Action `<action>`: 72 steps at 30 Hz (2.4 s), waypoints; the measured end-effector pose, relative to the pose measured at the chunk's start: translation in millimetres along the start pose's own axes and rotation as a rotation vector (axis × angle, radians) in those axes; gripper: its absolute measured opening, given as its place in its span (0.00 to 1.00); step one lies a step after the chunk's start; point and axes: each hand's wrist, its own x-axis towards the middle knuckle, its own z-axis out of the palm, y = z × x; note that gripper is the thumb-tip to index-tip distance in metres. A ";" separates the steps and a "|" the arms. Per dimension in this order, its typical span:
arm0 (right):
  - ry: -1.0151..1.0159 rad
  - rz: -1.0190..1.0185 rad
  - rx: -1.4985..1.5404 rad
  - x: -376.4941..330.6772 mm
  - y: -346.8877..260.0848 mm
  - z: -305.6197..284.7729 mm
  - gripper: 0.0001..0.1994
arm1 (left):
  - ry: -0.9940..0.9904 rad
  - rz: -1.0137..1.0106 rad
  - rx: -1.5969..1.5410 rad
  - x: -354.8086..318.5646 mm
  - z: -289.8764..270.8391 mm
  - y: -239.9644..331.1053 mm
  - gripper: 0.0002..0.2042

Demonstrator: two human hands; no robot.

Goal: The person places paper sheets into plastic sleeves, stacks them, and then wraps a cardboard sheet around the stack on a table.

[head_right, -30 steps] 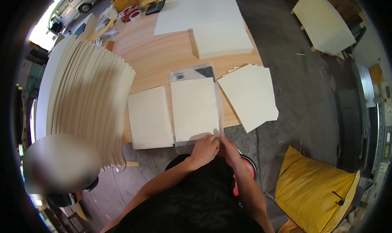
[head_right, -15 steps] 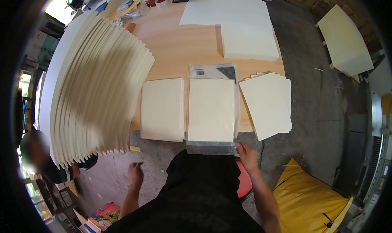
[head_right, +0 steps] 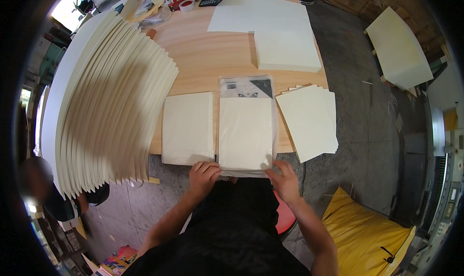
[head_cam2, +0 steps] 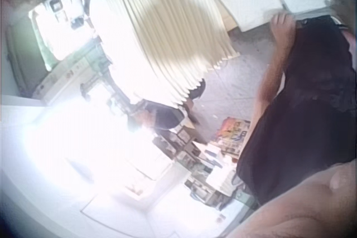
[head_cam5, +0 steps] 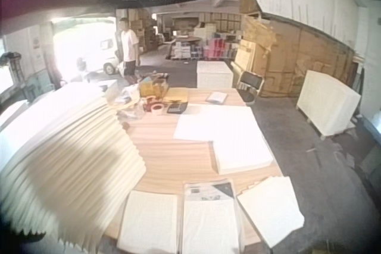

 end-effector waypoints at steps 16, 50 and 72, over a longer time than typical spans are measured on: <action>0.069 1.188 1.256 -16.2 -19.7 61.2 0.07 | -0.378 -0.931 -1.412 -82.1 79.7 9.6 0.11; -0.316 0.605 0.871 92.1 -102.9 107.5 0.18 | 0.159 -0.775 0.024 -39.6 -73.0 -142.9 0.18; 0.905 1.352 1.559 -11.6 56.0 -57.6 0.21 | -0.444 0.248 -0.009 120.9 38.6 10.3 0.08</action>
